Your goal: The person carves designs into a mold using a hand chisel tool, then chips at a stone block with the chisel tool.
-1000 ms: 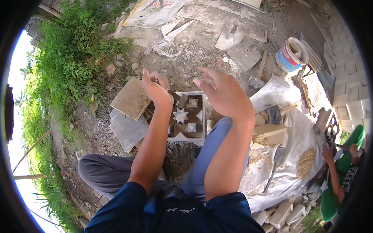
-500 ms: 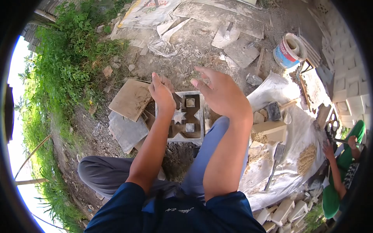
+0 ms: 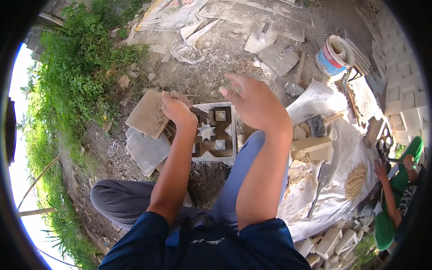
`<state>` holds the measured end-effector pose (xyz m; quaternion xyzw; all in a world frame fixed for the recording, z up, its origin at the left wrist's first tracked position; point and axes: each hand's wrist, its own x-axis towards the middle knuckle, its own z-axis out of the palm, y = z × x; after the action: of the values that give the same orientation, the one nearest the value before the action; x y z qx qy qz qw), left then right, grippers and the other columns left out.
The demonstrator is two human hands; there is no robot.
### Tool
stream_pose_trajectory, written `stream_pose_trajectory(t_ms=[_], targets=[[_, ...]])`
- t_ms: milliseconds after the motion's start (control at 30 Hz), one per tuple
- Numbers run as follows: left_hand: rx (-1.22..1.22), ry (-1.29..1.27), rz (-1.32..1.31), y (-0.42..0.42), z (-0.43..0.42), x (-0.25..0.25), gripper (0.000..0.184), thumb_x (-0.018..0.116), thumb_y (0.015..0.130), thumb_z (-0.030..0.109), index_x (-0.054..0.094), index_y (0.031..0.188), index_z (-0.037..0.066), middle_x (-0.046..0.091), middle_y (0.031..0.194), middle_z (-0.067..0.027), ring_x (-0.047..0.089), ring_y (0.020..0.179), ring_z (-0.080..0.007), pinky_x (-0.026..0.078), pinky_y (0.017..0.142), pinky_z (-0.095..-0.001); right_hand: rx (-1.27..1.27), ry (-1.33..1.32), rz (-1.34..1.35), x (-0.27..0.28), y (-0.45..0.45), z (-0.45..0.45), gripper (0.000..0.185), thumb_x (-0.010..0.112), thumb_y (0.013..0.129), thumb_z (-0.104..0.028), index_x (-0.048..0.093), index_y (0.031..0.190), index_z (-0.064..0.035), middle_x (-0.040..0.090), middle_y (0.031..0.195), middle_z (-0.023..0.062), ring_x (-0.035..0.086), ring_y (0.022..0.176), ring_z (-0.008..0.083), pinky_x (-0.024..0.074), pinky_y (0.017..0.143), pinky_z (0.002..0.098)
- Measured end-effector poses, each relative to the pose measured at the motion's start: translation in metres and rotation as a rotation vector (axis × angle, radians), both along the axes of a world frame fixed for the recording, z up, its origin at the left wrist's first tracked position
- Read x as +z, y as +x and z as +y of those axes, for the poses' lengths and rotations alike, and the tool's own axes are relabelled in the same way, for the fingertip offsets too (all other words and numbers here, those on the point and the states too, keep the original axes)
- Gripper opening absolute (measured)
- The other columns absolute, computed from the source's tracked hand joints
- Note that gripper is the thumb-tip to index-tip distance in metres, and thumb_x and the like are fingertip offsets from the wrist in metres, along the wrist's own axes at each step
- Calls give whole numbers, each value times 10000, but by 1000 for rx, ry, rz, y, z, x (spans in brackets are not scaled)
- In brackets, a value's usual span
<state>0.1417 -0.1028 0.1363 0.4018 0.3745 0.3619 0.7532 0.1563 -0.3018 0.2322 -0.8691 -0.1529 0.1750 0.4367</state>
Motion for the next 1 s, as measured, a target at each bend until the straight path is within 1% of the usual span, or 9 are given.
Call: stream_pose_trajectory(t_ms=[133,233,400,567,633,667,800,933,1000], targets=[[-200,250,-282,-30,-13,6,605,315,1097,442,269,592,113,327,535,-5,283,458,-126,212,445,-302,-13,-1,19,-5,-5,-3,508,625,996,-434,579,1430,-174,681,1280,152,679,1089,303,522,956,417],[-218,251,-26,-7,-13,-8,633,300,1100,462,271,581,102,286,526,9,252,465,-119,207,463,-307,16,69,-111,-5,0,1,518,628,988,-411,599,1385,-79,686,1222,223,699,1008,360,534,892,425],[-291,462,-149,-29,-18,-24,577,301,1109,407,269,615,110,272,572,28,254,484,-98,201,470,-300,13,96,-78,-9,0,-4,537,643,975,-424,597,1388,-83,689,1217,229,697,1026,368,531,899,430],[-384,351,-155,-15,8,-36,570,317,1097,464,349,656,103,355,550,-12,311,460,-133,253,445,-306,13,32,-11,-14,6,2,527,641,982,-423,587,1401,-108,674,1267,205,683,1079,351,526,925,428],[-632,374,-132,-24,18,-33,570,318,1102,473,384,687,88,369,563,-17,347,497,-150,316,500,-305,46,31,54,-14,1,4,511,633,994,-423,580,1416,-140,662,1308,178,670,1121,336,522,947,424],[-744,401,-118,-27,30,-37,580,270,1103,530,469,816,67,485,654,-47,479,605,-180,430,611,-314,62,4,55,-11,1,7,534,648,977,-418,584,1402,-103,666,1283,207,669,1120,356,517,955,428],[-980,562,-74,-44,53,-19,493,238,1111,510,494,1079,90,596,936,-66,518,830,-131,438,797,-314,147,-6,-149,-30,-2,29,553,686,942,-387,594,1376,-56,651,1290,244,631,1179,392,486,1022,434],[-987,405,-95,-60,59,-16,451,286,1101,526,461,1189,120,597,1100,-47,594,1038,-153,475,916,-365,217,116,-282,-46,-17,63,558,714,919,-356,596,1369,-49,647,1286,249,594,1231,398,450,1079,436],[-928,271,-85,-66,59,-20,439,304,1103,514,468,1179,115,596,1105,-47,594,1053,-161,480,920,-393,248,154,-408,-61,-16,85,520,714,934,-342,599,1357,-62,659,1271,238,634,1208,347,507,977,435]])
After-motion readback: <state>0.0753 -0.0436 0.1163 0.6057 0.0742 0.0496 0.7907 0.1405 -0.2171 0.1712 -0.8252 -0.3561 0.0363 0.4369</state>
